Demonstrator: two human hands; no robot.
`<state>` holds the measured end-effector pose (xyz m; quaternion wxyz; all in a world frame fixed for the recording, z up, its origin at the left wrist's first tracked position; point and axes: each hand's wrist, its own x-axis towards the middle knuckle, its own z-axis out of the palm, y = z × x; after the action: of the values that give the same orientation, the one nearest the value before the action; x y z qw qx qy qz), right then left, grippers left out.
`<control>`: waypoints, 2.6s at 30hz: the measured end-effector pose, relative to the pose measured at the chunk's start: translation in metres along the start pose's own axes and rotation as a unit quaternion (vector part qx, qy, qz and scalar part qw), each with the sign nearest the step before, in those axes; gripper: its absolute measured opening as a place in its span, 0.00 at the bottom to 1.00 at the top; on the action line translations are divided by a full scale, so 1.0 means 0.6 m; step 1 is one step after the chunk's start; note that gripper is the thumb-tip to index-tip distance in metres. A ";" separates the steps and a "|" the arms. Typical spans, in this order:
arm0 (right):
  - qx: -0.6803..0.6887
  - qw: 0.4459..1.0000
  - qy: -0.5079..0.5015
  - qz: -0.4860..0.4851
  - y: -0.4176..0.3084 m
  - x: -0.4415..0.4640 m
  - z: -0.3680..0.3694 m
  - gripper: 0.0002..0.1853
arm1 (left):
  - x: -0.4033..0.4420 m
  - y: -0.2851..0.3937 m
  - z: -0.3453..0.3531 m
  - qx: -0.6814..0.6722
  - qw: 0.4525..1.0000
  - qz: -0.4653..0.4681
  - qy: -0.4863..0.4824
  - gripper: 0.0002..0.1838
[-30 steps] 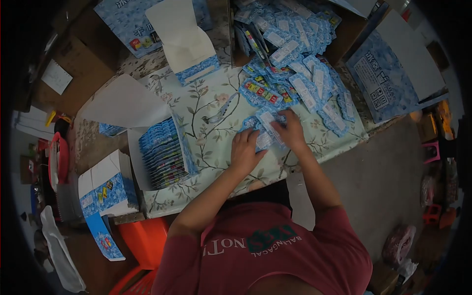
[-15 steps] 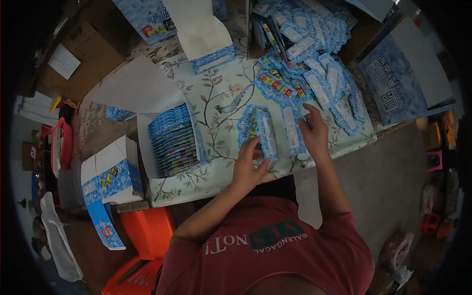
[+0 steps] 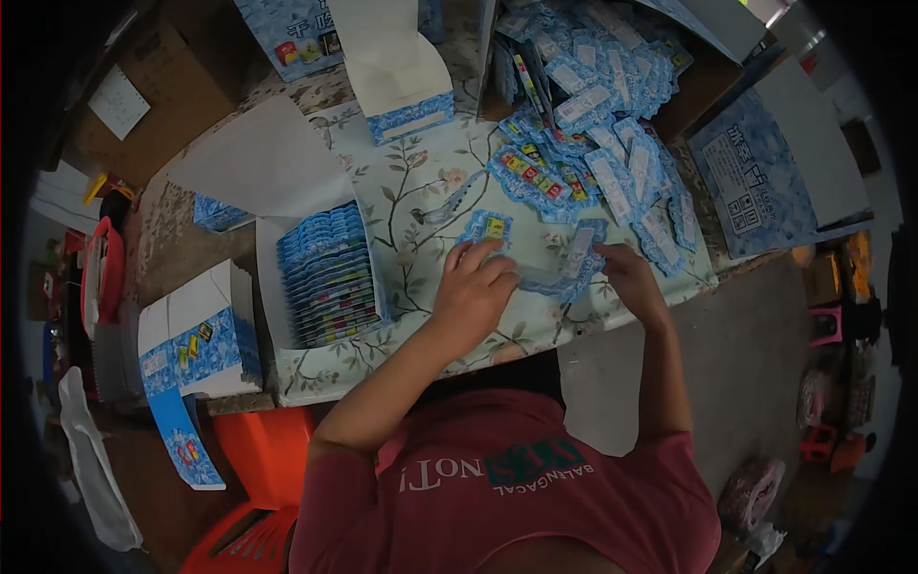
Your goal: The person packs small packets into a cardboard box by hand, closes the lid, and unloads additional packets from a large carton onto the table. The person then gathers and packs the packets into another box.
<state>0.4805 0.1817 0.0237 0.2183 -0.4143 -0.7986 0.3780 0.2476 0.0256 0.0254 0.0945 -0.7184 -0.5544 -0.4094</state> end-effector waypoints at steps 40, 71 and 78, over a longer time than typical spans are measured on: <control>-0.129 0.911 -0.161 -0.357 -0.123 0.026 0.198 0.19 | -0.128 0.031 -0.050 -0.081 0.946 -0.309 0.058 0.41; -0.071 0.903 -0.106 -0.410 -0.376 0.245 0.450 0.11 | -0.125 -0.250 -0.279 0.062 0.963 -0.206 -0.160 0.29; -0.062 0.952 -0.047 -0.296 -0.365 0.182 0.353 0.11 | -0.155 -0.198 -0.328 0.187 0.879 -0.433 0.072 0.22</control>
<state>0.1703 0.1013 0.0683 0.2567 -0.1539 -0.9166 0.2650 0.0443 -0.1135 0.0505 0.0802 -0.3443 -0.8682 -0.3483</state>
